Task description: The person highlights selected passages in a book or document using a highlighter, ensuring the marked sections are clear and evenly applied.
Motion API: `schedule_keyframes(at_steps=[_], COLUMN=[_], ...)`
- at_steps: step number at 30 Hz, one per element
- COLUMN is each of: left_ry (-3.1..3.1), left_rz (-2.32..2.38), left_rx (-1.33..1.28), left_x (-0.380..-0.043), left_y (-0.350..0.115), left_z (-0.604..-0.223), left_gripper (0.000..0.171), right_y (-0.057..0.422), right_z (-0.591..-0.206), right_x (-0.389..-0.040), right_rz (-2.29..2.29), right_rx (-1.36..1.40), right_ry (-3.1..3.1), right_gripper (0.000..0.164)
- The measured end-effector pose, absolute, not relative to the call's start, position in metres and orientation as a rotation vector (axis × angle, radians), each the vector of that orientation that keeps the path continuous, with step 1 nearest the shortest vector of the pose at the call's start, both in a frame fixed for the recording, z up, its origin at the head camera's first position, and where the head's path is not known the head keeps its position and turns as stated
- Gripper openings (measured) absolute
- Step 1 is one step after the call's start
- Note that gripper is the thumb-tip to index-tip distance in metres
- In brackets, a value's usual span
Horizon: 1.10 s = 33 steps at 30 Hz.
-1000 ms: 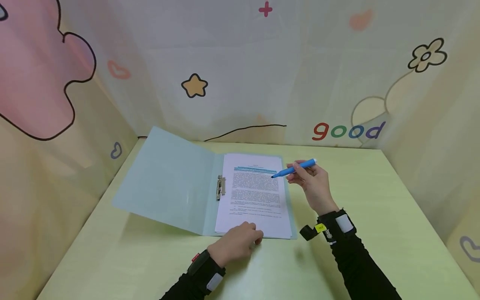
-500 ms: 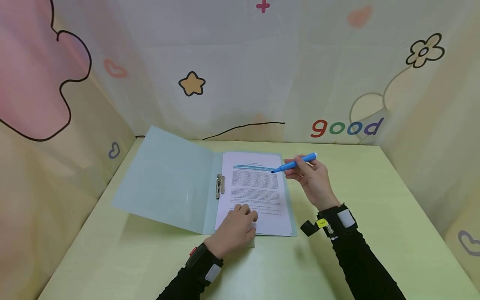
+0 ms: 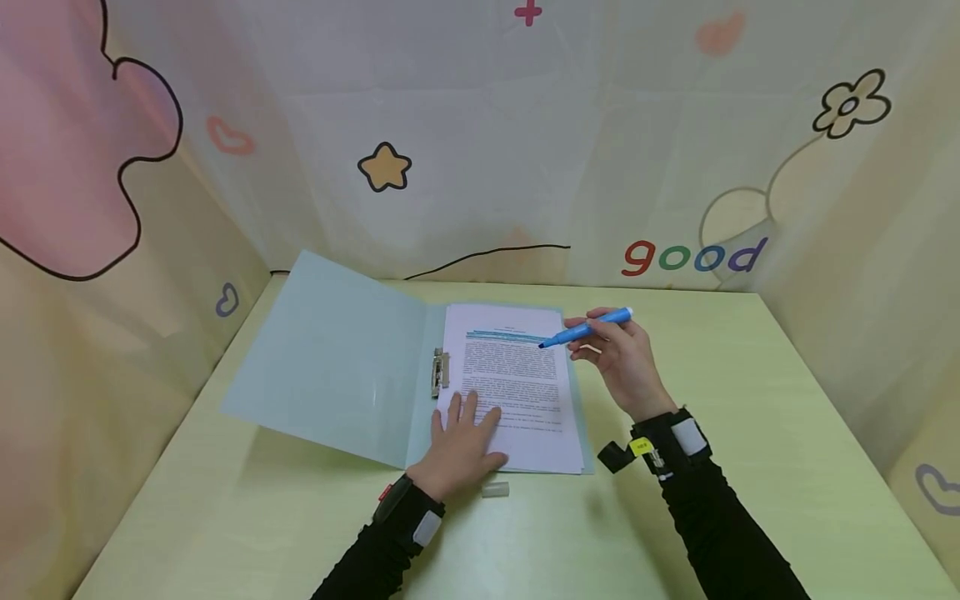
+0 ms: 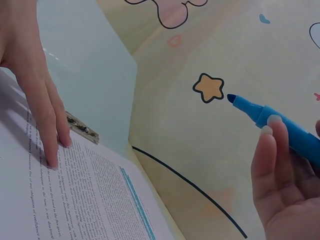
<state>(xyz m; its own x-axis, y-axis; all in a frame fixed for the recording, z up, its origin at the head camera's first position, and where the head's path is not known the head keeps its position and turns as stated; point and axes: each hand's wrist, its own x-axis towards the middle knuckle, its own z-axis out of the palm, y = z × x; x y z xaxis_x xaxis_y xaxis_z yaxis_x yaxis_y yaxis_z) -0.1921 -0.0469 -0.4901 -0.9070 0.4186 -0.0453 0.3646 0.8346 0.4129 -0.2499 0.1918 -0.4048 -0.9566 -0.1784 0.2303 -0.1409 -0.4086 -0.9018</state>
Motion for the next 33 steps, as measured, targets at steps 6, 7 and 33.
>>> schedule_keyframes(at_steps=[6, 7, 33], left_ry=[2.886, 2.884, 2.797], left_rz=[0.559, 0.552, 0.332], left_rx=[0.589, 0.583, 0.542], left_x=[-0.192, -0.192, -0.201], left_y=[-0.048, -0.048, -0.051], left_z=[-0.493, -0.493, -0.471], left_gripper=[0.068, 0.069, 0.069], right_y=[0.181, 0.178, 0.110], right_z=[-0.411, -0.413, -0.477], right_x=[-0.257, -0.260, -0.338], right_rz=[-2.600, -2.590, -2.149], right_rx=[-0.364, -0.347, -0.112], right_ry=[1.724, 1.744, 2.064], right_gripper=[0.010, 0.013, 0.035])
